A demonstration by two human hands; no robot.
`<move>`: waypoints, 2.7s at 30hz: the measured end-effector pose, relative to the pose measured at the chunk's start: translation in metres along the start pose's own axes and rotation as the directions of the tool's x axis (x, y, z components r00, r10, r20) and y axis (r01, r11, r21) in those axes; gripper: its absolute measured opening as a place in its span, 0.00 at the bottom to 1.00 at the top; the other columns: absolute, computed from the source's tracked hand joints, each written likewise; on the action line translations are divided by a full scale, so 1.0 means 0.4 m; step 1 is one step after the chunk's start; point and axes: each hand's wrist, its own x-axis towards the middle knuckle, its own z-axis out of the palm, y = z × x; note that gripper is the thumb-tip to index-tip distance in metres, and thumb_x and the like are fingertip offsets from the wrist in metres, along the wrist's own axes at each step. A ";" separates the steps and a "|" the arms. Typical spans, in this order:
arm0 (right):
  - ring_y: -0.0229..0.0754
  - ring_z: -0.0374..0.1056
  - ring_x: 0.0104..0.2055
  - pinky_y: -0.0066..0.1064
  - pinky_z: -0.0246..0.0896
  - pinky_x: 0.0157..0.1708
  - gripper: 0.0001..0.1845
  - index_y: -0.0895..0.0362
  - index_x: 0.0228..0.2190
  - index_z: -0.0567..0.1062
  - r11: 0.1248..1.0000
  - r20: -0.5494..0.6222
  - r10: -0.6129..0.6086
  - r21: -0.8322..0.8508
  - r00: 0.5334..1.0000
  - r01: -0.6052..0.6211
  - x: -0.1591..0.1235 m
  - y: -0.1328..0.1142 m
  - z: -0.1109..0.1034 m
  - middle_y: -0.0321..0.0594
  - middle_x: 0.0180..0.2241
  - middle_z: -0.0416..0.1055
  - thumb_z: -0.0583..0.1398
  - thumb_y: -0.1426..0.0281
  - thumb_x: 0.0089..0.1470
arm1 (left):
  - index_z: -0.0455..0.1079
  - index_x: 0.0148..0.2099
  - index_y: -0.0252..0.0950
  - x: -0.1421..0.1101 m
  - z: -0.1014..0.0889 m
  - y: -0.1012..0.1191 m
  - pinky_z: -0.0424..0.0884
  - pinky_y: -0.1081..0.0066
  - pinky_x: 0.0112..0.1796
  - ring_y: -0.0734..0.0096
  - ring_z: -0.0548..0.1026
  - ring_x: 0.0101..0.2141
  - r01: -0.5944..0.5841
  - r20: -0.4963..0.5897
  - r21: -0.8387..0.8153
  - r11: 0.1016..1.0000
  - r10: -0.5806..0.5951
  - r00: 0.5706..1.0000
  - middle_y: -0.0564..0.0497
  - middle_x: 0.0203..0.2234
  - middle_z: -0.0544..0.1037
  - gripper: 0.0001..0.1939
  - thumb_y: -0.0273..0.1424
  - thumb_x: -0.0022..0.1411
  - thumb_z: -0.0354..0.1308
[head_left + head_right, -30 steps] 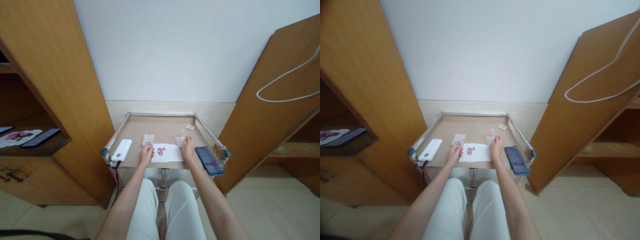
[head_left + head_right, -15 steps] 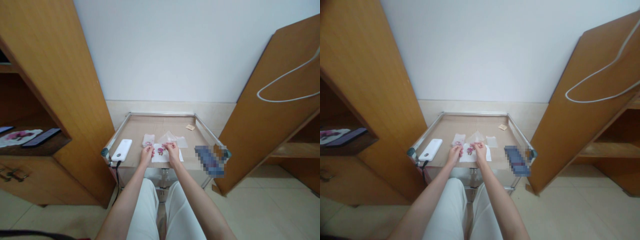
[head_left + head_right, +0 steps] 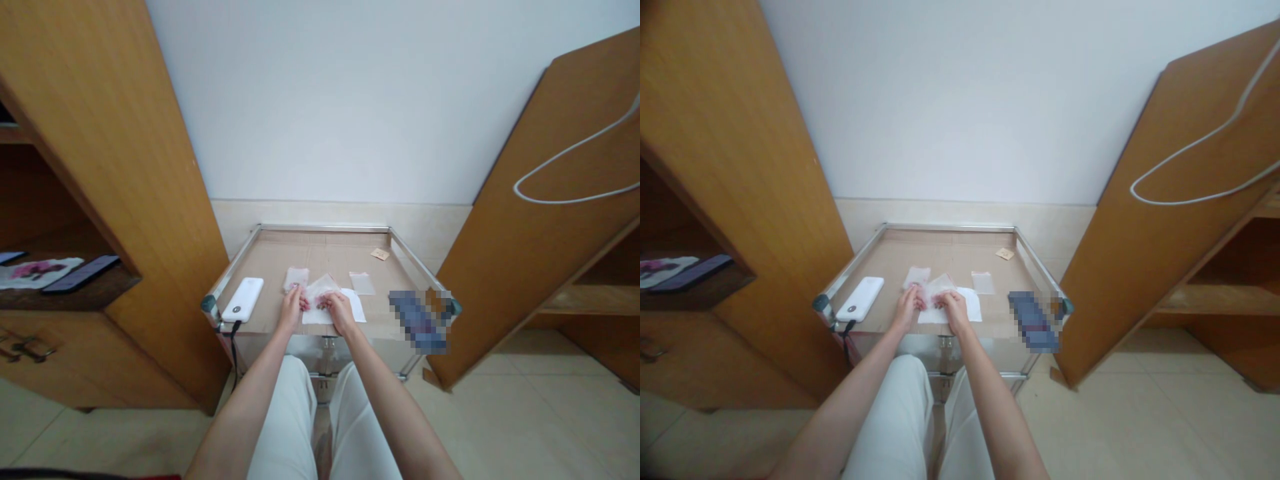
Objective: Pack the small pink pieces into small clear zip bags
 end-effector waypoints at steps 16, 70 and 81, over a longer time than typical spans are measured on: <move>0.34 0.61 0.21 0.26 0.55 0.25 0.09 0.59 0.16 0.73 0.983 -0.008 -0.059 -0.174 0.998 0.056 -0.013 -0.006 -0.001 0.35 0.15 0.67 0.55 0.68 0.38 | 0.54 0.31 0.37 0.019 0.029 0.007 0.60 0.80 0.20 0.81 0.66 0.17 -0.118 -0.087 0.003 0.993 0.118 0.989 0.58 0.20 0.67 0.12 0.21 0.40 0.47; 0.34 0.56 0.20 0.25 0.52 0.24 0.11 0.58 0.13 0.69 0.922 0.082 -0.138 -0.353 0.987 0.158 -0.027 -0.018 0.005 0.33 0.14 0.62 0.55 0.67 0.40 | 0.65 0.19 0.35 0.006 0.006 0.010 0.58 0.64 0.44 0.69 0.66 0.37 -0.443 0.243 0.611 0.656 0.377 0.894 0.49 0.32 0.70 0.08 0.30 0.47 0.54; 0.32 0.56 0.18 0.25 0.52 0.21 0.07 0.59 0.18 0.72 0.947 0.063 -0.101 -0.299 0.993 0.115 -0.019 0.001 0.002 0.33 0.15 0.65 0.58 0.67 0.37 | 0.62 0.19 0.36 -0.004 0.011 0.023 0.56 0.63 0.45 0.67 0.65 0.38 -0.507 0.335 0.728 0.461 0.407 0.850 0.49 0.31 0.69 0.06 0.24 0.45 0.51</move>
